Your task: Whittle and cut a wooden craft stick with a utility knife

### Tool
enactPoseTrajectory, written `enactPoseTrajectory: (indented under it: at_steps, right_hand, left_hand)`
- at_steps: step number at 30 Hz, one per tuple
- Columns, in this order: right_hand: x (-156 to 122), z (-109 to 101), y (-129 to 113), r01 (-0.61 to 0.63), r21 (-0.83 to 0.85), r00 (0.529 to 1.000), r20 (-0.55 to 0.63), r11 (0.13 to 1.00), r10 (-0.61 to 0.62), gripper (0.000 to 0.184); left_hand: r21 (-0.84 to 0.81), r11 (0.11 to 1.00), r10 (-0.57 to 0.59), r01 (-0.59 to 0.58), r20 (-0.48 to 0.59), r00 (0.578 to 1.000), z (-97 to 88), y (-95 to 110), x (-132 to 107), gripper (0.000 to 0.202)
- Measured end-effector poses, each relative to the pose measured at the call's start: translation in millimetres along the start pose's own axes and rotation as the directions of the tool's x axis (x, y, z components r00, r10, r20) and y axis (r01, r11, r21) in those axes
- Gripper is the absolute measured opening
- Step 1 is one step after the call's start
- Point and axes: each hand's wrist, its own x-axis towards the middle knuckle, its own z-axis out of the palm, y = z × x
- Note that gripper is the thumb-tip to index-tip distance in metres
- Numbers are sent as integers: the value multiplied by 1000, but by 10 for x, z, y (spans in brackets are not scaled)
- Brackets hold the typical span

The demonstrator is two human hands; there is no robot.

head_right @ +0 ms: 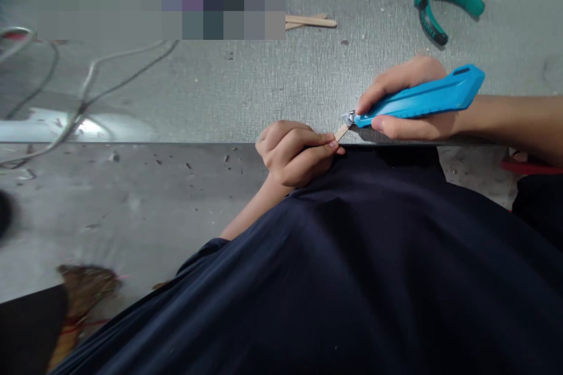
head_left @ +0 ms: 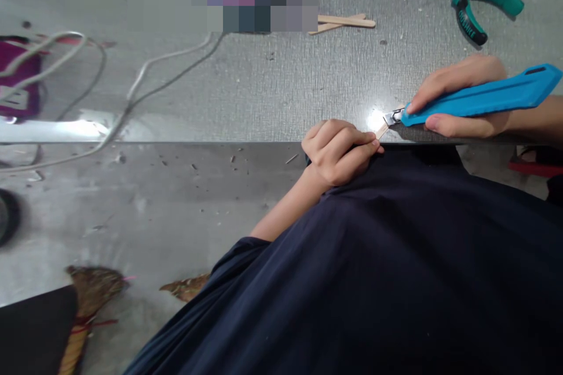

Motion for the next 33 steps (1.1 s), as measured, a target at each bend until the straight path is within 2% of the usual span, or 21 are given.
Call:
enactPoseTrajectory:
  at_steps: [2, 9, 14, 19, 21, 23, 25, 28, 30, 33]
  right_hand:
    - [3, -9, -17, -9, 18, 1000, 15, 1000, 9, 24]
    - [-6, 15, 52, 107, 25, 994, 17, 994, -107, 20]
    - [-11, 20, 57, 96, 47, 995, -6, 994, -96, 17]
    - [2, 27, 81, 107, 99, 994, 19, 989, -109, 20]
    - [16, 36, 86, 119, 112, 991, 44, 987, -125, 20]
    - [30, 44, 87, 133, 131, 988, 55, 982, -141, 20]
    - [37, 46, 84, 134, 148, 988, 53, 980, -143, 21]
    - [33, 37, 77, 108, 138, 993, 27, 985, -112, 21]
    - [28, 28, 75, 85, 132, 996, 7, 988, -86, 22]
    - [31, 23, 82, 93, 140, 995, 19, 986, -97, 22]
  left_hand:
    - [8, 1000, 4, -4, 14, 1000, -6, -13, -41, 17]
    - [25, 1000, 4, -4, 5, 1000, 12, -39, -183, 20]
    - [17, 992, -126, 125, 128, 984, -39, -41, -340, 23]
    - [-26, 972, -223, 232, 188, 957, -32, -52, -410, 29]
    - [-26, 975, -215, 222, 167, 962, -18, -45, -382, 27]
    - [-31, 987, -154, 158, 98, 983, -10, -38, -352, 22]
    - [5, 992, -128, 128, 81, 989, -14, -38, -355, 24]
    - [68, 974, -225, 215, 202, 953, -36, -55, -430, 39]
    - [60, 959, -283, 277, 262, 923, -50, -67, -485, 42]
    - [-4, 958, -278, 288, 252, 927, -54, -69, -477, 34]
